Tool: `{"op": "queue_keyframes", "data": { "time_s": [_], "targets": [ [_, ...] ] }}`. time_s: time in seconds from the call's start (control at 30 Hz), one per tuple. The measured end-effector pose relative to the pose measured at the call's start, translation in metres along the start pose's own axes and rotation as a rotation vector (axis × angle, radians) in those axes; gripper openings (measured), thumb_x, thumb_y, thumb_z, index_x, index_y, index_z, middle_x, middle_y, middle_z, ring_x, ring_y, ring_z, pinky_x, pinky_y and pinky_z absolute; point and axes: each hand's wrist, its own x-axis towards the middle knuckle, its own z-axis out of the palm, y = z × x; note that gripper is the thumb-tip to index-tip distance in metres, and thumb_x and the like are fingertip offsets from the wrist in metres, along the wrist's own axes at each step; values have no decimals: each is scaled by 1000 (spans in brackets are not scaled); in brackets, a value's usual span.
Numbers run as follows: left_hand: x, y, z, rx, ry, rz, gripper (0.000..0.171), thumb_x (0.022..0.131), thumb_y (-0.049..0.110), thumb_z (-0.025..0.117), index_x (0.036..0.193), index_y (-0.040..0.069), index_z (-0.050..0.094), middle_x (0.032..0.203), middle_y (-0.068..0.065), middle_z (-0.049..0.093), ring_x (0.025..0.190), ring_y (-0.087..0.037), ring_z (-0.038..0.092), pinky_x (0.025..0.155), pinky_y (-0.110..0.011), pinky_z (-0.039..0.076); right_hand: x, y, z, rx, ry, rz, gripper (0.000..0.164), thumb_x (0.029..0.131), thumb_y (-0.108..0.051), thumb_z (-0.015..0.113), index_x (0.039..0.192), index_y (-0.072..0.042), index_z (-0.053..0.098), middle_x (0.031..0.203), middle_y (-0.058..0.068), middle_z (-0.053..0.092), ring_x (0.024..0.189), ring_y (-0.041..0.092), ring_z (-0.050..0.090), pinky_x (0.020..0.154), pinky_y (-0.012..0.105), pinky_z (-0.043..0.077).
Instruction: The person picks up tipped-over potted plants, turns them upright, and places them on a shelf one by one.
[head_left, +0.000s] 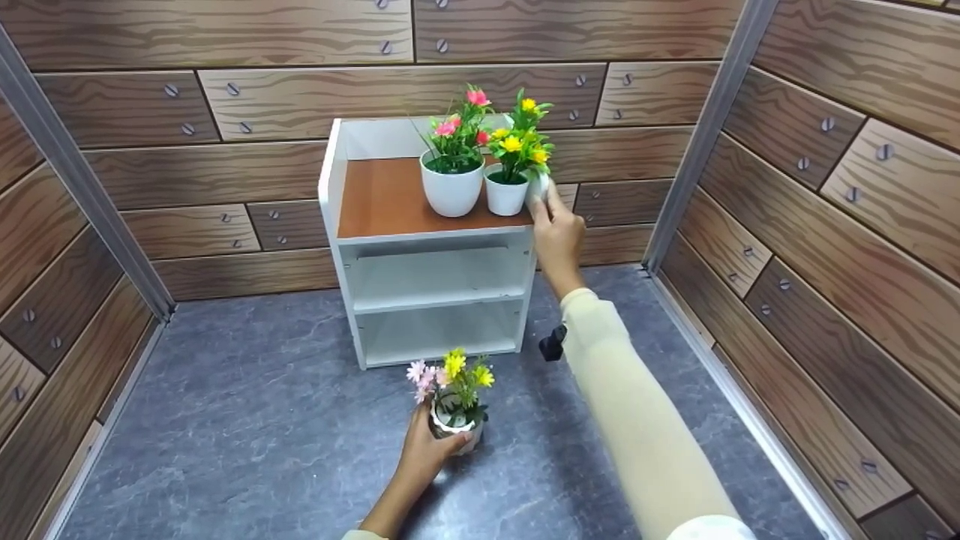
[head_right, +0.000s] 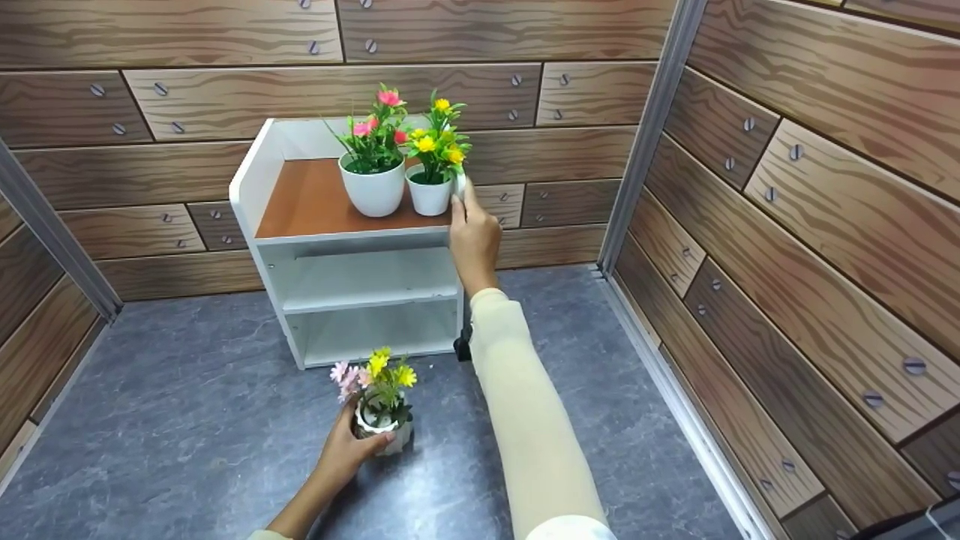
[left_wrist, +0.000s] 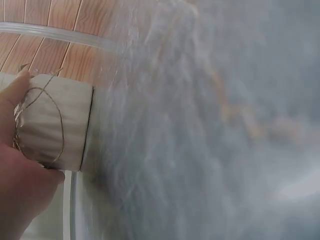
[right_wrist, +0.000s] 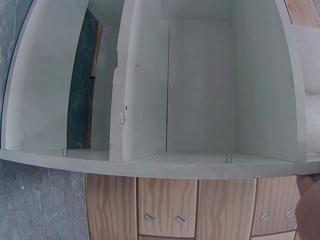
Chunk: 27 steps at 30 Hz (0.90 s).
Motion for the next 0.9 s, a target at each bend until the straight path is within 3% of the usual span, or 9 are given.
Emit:
{"op": "queue_keyframes", "data": {
  "time_s": [0.17, 0.5, 0.63, 0.9],
  "targets": [
    [0, 0, 0, 26, 21, -22, 98, 68, 18, 91, 147, -10, 40, 141, -28, 52, 133, -44, 49, 113, -56, 37, 0, 0, 0, 32, -13, 1, 42, 100, -18, 63, 138, -1, 60, 118, 23, 69, 105, 30, 71, 89, 44, 56],
    [-1, 9, -6, -7, 28, -44, 99, 68, 18, 92, 150, -5, 41, 148, -27, 48, 135, -43, 47, 113, -54, 37, 0, 0, 0, 30, -12, 18, 42, 99, -18, 64, 138, -3, 60, 118, 23, 69, 103, 29, 71, 87, 45, 56],
    [2, 21, -13, -47, 13, -56, 101, 69, 19, 91, 152, -4, 38, 150, -26, 45, 134, -40, 48, 112, -51, 39, -1, 0, 0, 30, -13, 23, 41, 99, -18, 64, 138, -3, 60, 117, 23, 70, 101, 28, 71, 86, 44, 56],
    [20, 60, -36, -44, 42, 24, 95, 71, 19, 91, 149, -5, 43, 147, -25, 49, 131, -39, 52, 111, -50, 42, 0, 1, -1, 28, -18, 16, 42, 100, -17, 64, 139, -2, 59, 119, 22, 69, 105, 26, 71, 87, 44, 57]
  ]
}}
